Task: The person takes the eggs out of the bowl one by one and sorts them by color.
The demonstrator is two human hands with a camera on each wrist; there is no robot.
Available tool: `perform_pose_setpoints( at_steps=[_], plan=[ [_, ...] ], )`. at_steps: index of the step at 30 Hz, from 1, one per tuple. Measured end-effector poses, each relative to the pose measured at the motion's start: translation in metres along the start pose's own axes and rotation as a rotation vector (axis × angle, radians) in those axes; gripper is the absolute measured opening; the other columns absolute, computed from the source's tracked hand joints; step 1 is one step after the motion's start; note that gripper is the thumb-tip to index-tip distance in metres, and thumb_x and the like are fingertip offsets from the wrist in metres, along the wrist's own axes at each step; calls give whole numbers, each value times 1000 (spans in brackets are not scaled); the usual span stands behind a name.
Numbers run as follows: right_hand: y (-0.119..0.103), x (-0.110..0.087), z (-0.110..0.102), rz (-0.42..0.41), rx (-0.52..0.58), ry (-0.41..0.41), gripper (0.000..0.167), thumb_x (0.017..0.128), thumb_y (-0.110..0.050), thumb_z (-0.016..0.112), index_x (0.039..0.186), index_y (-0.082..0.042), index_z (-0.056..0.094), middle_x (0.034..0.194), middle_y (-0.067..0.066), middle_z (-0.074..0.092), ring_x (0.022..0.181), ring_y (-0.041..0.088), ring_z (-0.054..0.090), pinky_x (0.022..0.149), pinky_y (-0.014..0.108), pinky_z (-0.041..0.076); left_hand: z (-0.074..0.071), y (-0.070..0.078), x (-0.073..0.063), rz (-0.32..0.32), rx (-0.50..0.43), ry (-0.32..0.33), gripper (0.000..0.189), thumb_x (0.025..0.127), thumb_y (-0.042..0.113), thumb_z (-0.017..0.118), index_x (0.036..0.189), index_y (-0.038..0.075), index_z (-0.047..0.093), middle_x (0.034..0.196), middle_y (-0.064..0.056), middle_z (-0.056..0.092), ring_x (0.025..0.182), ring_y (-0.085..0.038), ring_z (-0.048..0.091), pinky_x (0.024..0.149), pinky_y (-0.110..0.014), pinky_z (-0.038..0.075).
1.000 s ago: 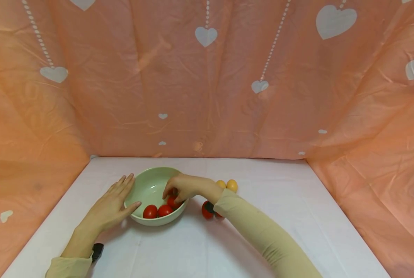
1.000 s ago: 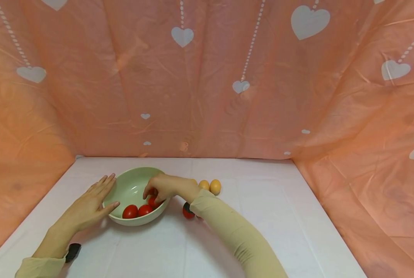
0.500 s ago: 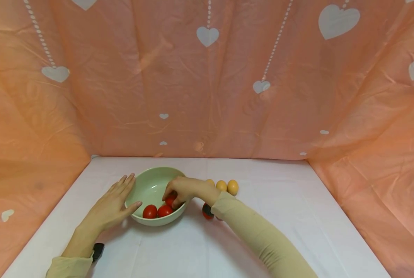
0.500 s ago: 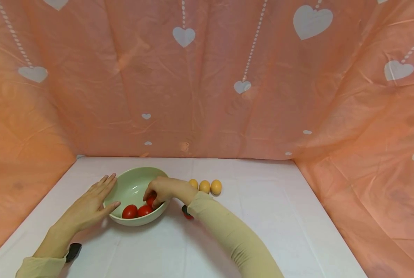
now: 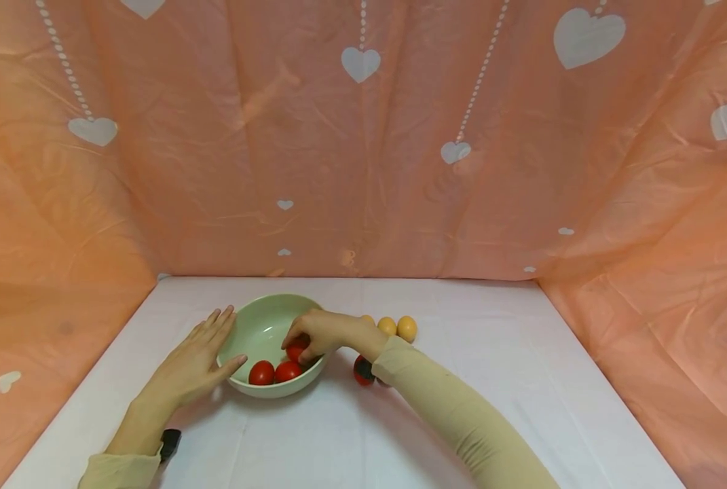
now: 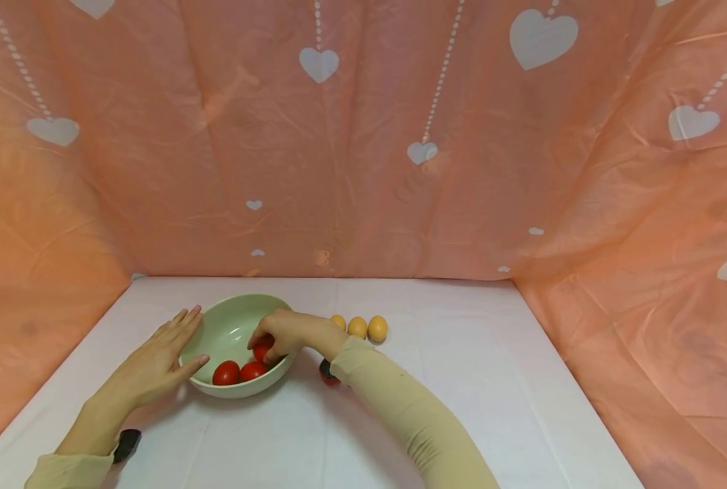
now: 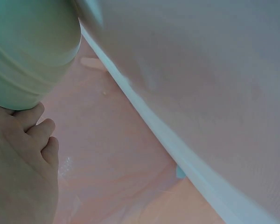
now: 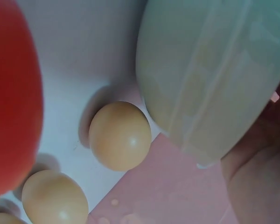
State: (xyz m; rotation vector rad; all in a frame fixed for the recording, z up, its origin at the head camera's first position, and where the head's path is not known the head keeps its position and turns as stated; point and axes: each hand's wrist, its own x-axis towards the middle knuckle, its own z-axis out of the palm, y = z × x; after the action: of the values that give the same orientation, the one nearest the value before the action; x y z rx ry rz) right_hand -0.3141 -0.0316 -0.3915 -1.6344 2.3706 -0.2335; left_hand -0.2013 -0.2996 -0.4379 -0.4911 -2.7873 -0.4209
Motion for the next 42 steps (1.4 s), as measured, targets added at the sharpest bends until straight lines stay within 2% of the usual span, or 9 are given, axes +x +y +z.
perform_pose_setpoints(
  at_steps=[10, 17, 22, 29, 37, 42],
  plan=[
    [3, -8, -2, -14, 18, 78, 38, 91, -14, 80, 129, -8, 74, 125, 4, 74, 114, 12, 65, 99, 13, 45, 0, 1, 0, -7, -10, -7, 89, 98, 48, 66, 159, -8, 32, 167, -24, 30, 153, -48, 26, 128, -53, 20],
    [1, -16, -8, -20, 37, 138, 38, 94, -17, 76, 131, -9, 72, 130, 4, 70, 119, 13, 62, 104, 15, 44, 1, 0, -1, 14, 11, 15, 88, 98, 47, 67, 158, -8, 34, 166, -25, 32, 151, -48, 30, 125, -56, 26],
    [-1, -24, -11, -27, 66, 214, 39, 94, -16, 75, 132, -9, 72, 134, 4, 68, 126, 17, 61, 108, 17, 43, 1, 0, 0, 19, 16, 21, 87, 98, 47, 67, 157, -8, 34, 166, -24, 32, 151, -48, 30, 126, -53, 25],
    [0, -39, -14, -64, 218, 330, 38, 93, -7, 77, 130, -2, 71, 131, 9, 68, 113, 19, 65, 86, 17, 57, 1, 0, 0, 12, 10, 7, 88, 99, 48, 65, 159, -7, 31, 167, -24, 30, 152, -47, 29, 126, -54, 24],
    [2, -61, -19, -44, 302, 430, 39, 92, -5, 77, 131, -4, 70, 133, 9, 67, 109, 18, 66, 83, 22, 61, 0, 1, 0, 8, 6, 3, 88, 99, 48, 65, 159, -8, 32, 166, -25, 30, 152, -48, 28, 127, -53, 23],
    [5, -75, -20, -69, 286, 508, 38, 91, -5, 77, 129, -4, 71, 131, 10, 68, 108, 19, 67, 83, 25, 62, 0, 2, 1, 10, 4, 3, 88, 99, 47, 66, 158, -9, 32, 166, -25, 30, 152, -48, 28, 128, -53, 21]
  ],
)
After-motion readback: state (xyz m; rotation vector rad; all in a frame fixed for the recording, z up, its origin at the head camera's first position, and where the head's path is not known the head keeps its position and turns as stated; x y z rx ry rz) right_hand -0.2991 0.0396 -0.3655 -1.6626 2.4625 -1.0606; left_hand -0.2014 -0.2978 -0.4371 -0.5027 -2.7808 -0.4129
